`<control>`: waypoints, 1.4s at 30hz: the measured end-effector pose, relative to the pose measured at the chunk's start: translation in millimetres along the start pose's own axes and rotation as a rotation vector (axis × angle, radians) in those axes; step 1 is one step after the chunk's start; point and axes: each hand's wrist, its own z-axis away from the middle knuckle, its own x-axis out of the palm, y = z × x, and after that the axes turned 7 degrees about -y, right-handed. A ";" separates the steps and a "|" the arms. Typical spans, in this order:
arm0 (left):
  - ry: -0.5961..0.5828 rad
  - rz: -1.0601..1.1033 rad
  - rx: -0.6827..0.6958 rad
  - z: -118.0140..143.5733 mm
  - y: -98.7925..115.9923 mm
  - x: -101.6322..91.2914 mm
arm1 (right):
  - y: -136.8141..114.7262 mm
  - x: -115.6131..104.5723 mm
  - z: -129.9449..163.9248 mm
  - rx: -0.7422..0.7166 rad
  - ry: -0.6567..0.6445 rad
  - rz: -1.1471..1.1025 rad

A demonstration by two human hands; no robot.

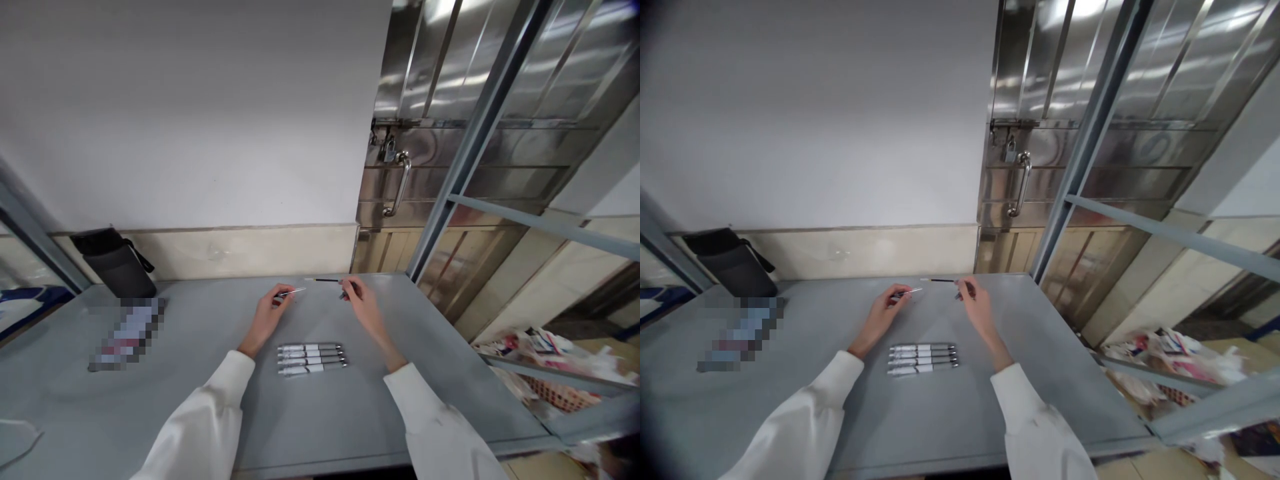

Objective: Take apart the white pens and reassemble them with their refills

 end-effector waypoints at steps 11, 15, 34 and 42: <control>-0.009 -0.001 0.002 0.4 0.4 -0.6 | 1.0 -1.0 0.2 0.060 -0.002 -0.070; -0.015 -0.005 -0.006 0.1 1.1 -0.6 | -0.6 -1.5 0.2 0.077 0.004 -0.074; -0.007 0.014 -0.012 -2.7 -5.5 0.0 | 2.2 -3.1 -0.3 0.092 0.016 -0.040; 0.009 0.035 -0.011 -2.9 -7.3 -0.1 | 3.8 -2.3 -0.6 0.097 0.005 -0.026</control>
